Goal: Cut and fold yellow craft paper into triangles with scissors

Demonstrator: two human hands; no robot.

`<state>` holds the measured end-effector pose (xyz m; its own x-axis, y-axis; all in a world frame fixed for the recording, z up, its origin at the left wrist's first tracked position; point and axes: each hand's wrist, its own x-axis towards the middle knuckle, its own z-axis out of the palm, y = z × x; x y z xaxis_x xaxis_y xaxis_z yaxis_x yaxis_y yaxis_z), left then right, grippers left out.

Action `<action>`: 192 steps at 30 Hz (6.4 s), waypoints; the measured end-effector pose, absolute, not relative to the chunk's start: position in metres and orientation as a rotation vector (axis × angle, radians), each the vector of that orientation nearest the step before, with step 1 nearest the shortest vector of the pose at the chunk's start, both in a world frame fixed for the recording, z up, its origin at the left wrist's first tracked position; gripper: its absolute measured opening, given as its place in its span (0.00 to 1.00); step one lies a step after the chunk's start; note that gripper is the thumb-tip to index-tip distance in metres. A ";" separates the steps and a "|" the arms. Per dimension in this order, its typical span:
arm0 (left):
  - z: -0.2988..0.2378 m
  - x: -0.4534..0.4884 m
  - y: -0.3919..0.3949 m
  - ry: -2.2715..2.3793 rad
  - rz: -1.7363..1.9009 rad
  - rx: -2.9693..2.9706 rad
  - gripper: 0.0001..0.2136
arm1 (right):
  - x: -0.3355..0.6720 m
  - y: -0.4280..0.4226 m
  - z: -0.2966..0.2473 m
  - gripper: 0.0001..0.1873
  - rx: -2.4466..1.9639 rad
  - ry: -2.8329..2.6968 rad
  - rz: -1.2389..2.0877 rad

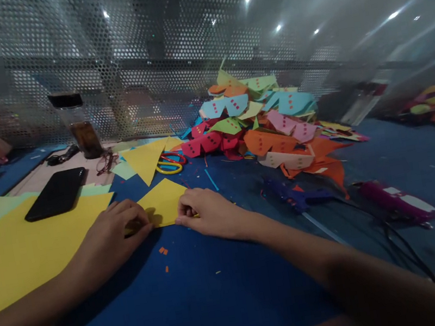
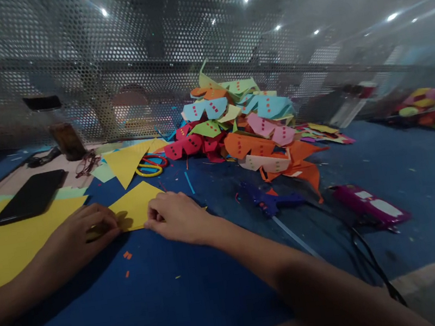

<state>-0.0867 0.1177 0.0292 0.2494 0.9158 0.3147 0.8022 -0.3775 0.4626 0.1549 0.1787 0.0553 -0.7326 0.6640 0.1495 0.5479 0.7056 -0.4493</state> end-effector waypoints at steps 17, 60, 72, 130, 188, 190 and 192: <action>0.028 -0.098 0.118 1.628 0.832 2.304 0.11 | 0.155 0.177 0.055 0.08 -1.006 -2.633 0.540; 0.030 -0.120 0.111 1.603 0.821 2.407 0.14 | 0.165 0.180 0.064 0.08 -0.992 -2.700 0.470; 0.031 -0.124 0.112 1.694 0.742 2.473 0.13 | 0.165 0.183 0.062 0.08 -1.019 -2.667 0.524; 0.043 -0.143 0.120 1.584 0.673 2.565 0.13 | 0.163 0.183 0.066 0.07 -1.098 -2.671 0.603; 0.034 -0.106 0.108 1.387 0.777 3.025 0.11 | 0.095 0.165 0.062 0.08 -1.208 -2.663 0.297; 0.034 -0.106 0.107 1.382 0.738 3.061 0.11 | 0.095 0.164 0.063 0.07 -1.216 -2.665 0.310; 0.034 -0.107 0.107 1.378 0.706 3.076 0.11 | 0.096 0.164 0.065 0.07 -1.234 -2.663 0.335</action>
<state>-0.1068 0.1066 0.0342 0.6049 0.6375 0.4772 0.7596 -0.6418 -0.1056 0.0958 0.1644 0.0650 -0.6367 0.7676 0.0739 0.7253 0.6287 -0.2805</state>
